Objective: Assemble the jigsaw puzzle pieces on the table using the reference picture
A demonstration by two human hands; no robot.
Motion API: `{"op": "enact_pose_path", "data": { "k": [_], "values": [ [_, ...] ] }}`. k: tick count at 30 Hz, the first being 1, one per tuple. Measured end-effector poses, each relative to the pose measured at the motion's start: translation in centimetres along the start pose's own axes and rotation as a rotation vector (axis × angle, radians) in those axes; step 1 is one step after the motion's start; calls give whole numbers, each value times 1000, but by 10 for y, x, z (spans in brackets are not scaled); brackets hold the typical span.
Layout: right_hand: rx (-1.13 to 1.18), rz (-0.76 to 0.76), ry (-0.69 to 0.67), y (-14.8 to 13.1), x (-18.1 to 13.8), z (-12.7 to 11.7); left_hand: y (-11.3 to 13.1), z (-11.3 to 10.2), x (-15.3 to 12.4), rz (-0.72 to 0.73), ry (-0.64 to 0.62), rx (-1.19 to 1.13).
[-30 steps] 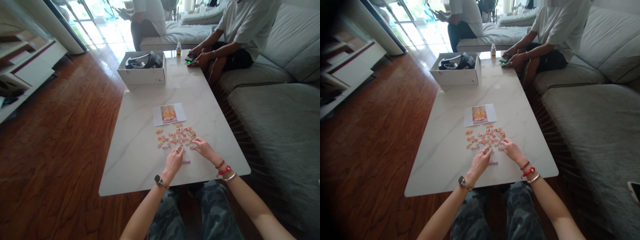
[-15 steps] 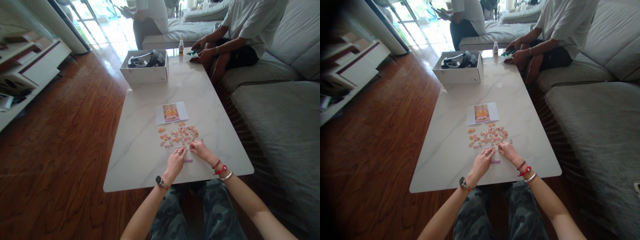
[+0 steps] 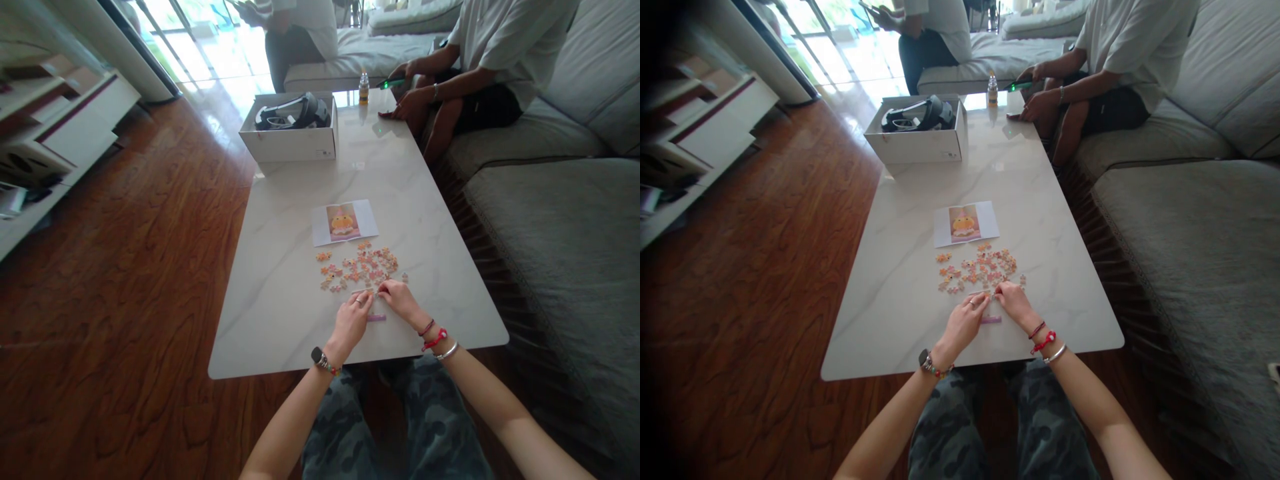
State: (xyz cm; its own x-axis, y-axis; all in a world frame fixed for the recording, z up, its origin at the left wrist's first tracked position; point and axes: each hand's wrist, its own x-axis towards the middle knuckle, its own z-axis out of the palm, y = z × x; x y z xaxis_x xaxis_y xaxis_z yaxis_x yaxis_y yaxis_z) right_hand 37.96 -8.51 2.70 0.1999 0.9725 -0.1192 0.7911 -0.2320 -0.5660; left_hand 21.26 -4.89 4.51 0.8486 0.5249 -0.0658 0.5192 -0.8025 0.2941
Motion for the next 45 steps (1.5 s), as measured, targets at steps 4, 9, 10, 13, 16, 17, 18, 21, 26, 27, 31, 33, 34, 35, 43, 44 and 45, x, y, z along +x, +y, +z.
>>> {"op": "enact_pose_path", "data": {
  "k": [4,9,10,13,16,17,18,21,26,27,31,33,34,35,43,44,45],
  "values": [
    [-48,46,-41,-3,5,-1,1,0,1,1,-4,14],
    [-51,90,-54,-4,7,-2,3,-1,1,7,-30,44],
    [-59,97,-55,-4,7,-3,4,-2,1,8,-37,47],
    [-80,104,-64,-5,8,-4,4,-3,2,12,-49,40],
    [-93,107,-92,-5,12,-7,5,-3,4,6,-47,21],
    [-102,110,-110,-5,15,-8,5,-3,4,4,-44,16],
    [-111,113,-131,-5,17,-10,5,-3,5,4,-41,13],
    [-123,119,-191,-6,23,-14,4,-3,6,9,-36,8],
    [-17,9,-196,-2,18,-16,3,-4,6,3,-42,6],
    [-2,-26,-188,-2,16,-15,4,-4,7,-4,-42,8],
    [-43,-85,-117,-3,9,-8,7,-6,7,-36,-51,19],
    [-44,-82,-110,-5,7,-5,8,-7,8,-44,-61,23],
    [-27,-81,-120,-6,7,-5,8,-7,8,-44,-66,22],
    [3,-79,-130,-6,6,-5,8,-7,9,-42,-71,19],
    [74,54,29,26,25,-45,5,-8,7,-29,-65,-1],
    [43,44,20,30,30,-50,5,-8,6,-31,-63,-5],
    [16,31,8,33,34,-54,5,-8,6,-33,-61,-9]
  ]
}}
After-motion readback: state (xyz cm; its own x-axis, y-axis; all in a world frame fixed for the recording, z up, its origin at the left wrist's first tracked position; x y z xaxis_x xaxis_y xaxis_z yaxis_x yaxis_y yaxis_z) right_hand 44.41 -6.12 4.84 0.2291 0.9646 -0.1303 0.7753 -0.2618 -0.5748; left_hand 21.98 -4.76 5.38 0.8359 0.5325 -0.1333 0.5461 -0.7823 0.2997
